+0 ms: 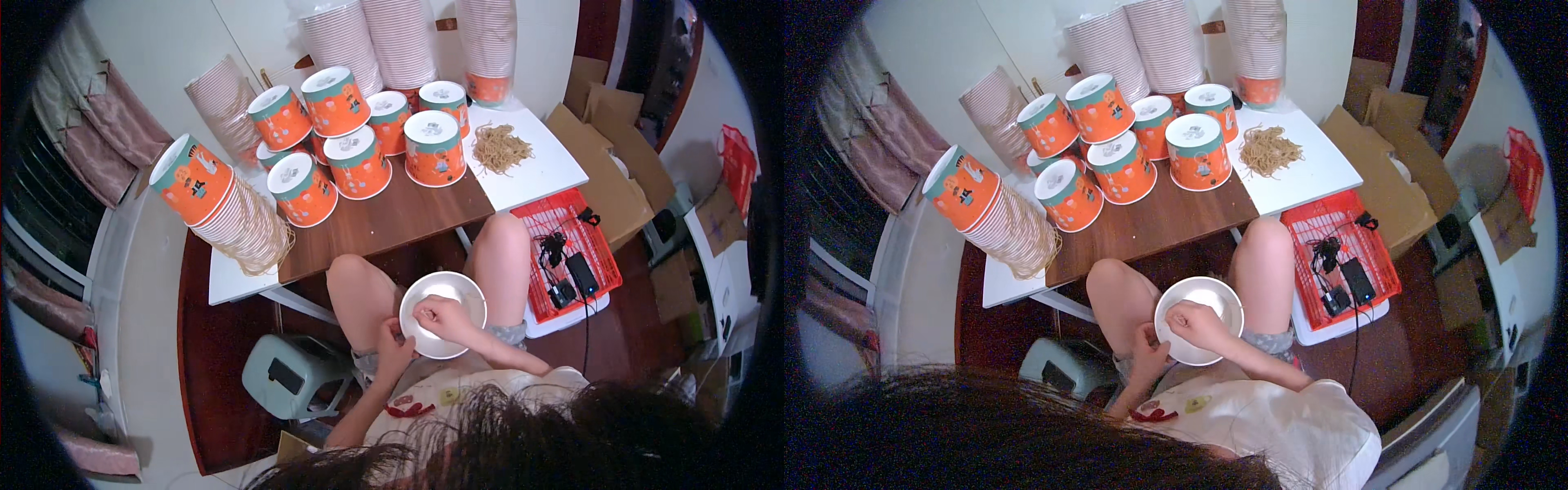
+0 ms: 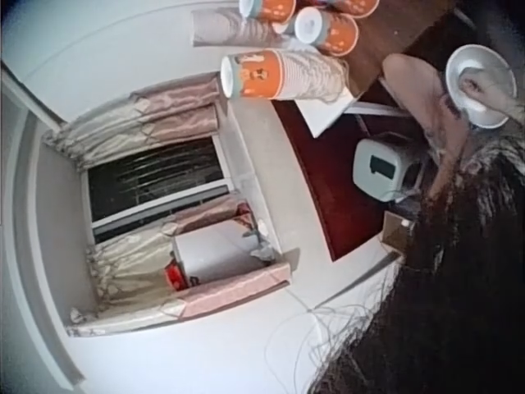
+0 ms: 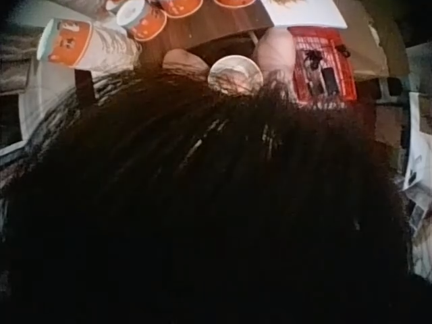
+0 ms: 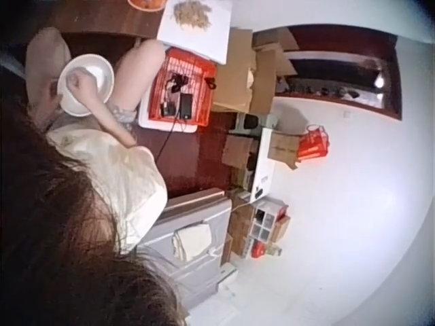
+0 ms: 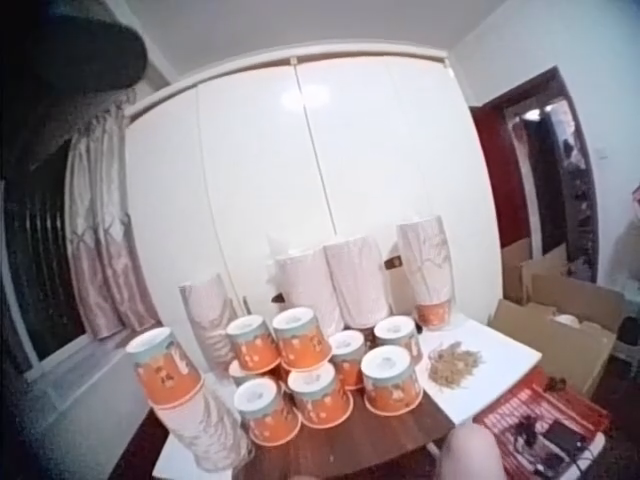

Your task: Attaching elastic strings to paper buckets.

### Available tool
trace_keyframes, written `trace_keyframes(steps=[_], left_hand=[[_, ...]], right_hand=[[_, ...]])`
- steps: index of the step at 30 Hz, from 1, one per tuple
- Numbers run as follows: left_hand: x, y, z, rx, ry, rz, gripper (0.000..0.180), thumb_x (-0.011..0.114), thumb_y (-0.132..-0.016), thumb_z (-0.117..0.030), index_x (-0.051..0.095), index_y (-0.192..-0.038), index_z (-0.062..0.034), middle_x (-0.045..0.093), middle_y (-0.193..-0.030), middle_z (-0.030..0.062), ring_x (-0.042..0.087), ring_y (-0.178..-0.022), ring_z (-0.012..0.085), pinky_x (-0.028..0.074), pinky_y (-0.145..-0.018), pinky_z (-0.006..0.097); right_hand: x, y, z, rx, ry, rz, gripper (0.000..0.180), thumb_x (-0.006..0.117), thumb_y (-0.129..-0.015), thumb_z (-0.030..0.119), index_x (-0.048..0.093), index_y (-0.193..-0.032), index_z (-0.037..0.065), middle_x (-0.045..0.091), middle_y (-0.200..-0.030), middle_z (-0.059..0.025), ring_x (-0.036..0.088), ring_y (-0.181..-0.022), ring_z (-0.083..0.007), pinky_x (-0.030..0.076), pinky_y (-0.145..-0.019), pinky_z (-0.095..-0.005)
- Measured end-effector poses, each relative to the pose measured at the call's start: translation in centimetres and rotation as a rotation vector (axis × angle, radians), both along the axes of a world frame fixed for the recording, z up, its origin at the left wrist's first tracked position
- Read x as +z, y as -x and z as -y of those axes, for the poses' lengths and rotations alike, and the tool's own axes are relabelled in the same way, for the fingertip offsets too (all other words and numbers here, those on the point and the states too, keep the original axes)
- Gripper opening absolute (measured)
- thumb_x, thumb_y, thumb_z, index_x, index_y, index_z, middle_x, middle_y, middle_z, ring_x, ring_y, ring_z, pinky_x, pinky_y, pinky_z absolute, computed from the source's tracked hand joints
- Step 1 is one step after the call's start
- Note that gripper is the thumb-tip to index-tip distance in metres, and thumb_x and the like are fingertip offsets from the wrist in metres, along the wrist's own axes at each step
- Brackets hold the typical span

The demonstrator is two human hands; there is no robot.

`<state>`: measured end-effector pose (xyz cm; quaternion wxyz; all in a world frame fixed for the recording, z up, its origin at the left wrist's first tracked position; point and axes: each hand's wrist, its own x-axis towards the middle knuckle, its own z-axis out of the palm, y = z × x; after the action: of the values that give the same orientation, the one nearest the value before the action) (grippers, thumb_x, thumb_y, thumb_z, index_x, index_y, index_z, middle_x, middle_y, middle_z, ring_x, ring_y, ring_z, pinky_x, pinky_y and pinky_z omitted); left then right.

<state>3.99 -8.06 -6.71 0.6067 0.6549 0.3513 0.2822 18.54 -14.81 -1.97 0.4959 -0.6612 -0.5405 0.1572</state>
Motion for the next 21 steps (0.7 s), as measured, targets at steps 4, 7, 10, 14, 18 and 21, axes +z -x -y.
trace_keyframes(steps=[4,7,10,14,18,21], left_hand=[[-0.7,1.6,0.1,0.021,-0.002,-0.035,0.036,0.059,-0.072,-0.006,0.042,-0.102,0.0018,0.053,-0.087,0.0097,0.053,-0.078,0.0152,0.046,-0.063,0.026],[1.1,2.9,-0.6,0.000,-0.144,-0.096,0.026,0.057,-0.077,-0.009,0.046,-0.098,0.0002,0.053,-0.083,0.0066,0.051,-0.072,0.0115,0.043,-0.057,0.023],[4.9,3.2,-0.9,0.023,0.112,-0.053,0.013,0.048,-0.085,-0.014,0.054,-0.090,-0.0026,0.054,-0.074,0.0030,0.044,-0.057,0.0056,0.035,-0.046,0.019],[7.2,1.8,-1.3,-0.129,0.726,-0.018,0.017,0.047,-0.086,-0.018,0.057,-0.087,-0.0042,0.053,-0.068,0.0009,0.039,-0.049,0.0044,0.028,-0.040,0.018],[5.9,1.8,-1.7,-0.165,0.838,0.034,0.016,0.051,-0.084,-0.019,0.056,-0.081,-0.0043,0.052,-0.065,-0.0004,0.037,-0.047,0.0044,0.024,-0.036,0.018],[5.4,2.0,-2.0,-0.194,0.750,0.029,0.013,0.055,-0.083,-0.019,0.057,-0.079,-0.0067,0.054,-0.068,0.0009,0.040,-0.047,0.0049,0.027,-0.037,0.016]], right_hand=[[-0.8,0.7,0.4,0.059,-0.012,-0.079,0.006,0.060,-0.073,0.010,0.060,-0.079,0.007,0.055,-0.069,-0.0068,0.054,-0.056,-0.0176,0.042,-0.050,-0.0269],[-0.3,1.0,0.6,0.072,-0.015,-0.066,0.009,0.061,-0.072,0.010,0.059,-0.080,0.006,0.055,-0.069,-0.0062,0.055,-0.059,-0.0205,0.044,-0.053,-0.0295],[0.1,1.1,0.7,0.121,-0.084,-0.076,0.008,0.060,-0.072,0.009,0.060,-0.080,0.007,0.055,-0.069,-0.0063,0.056,-0.060,-0.0214,0.045,-0.053,-0.0302],[0.4,1.1,0.5,0.179,-0.210,0.118,0.009,0.061,-0.071,0.004,0.061,-0.080,0.007,0.053,-0.066,-0.0062,0.055,-0.057,-0.0198,0.043,-0.049,-0.0297],[1.2,1.3,0.6,0.211,-0.247,0.163,0.011,0.061,-0.070,0.003,0.061,-0.079,0.008,0.052,-0.066,-0.0066,0.054,-0.056,-0.0224,0.043,-0.049,-0.0310],[1.0,1.3,0.6,0.203,-0.233,0.161,0.011,0.061,-0.070,0.003,0.061,-0.079,0.008,0.052,-0.065,-0.0066,0.054,-0.057,-0.0226,0.043,-0.049,-0.0311]])
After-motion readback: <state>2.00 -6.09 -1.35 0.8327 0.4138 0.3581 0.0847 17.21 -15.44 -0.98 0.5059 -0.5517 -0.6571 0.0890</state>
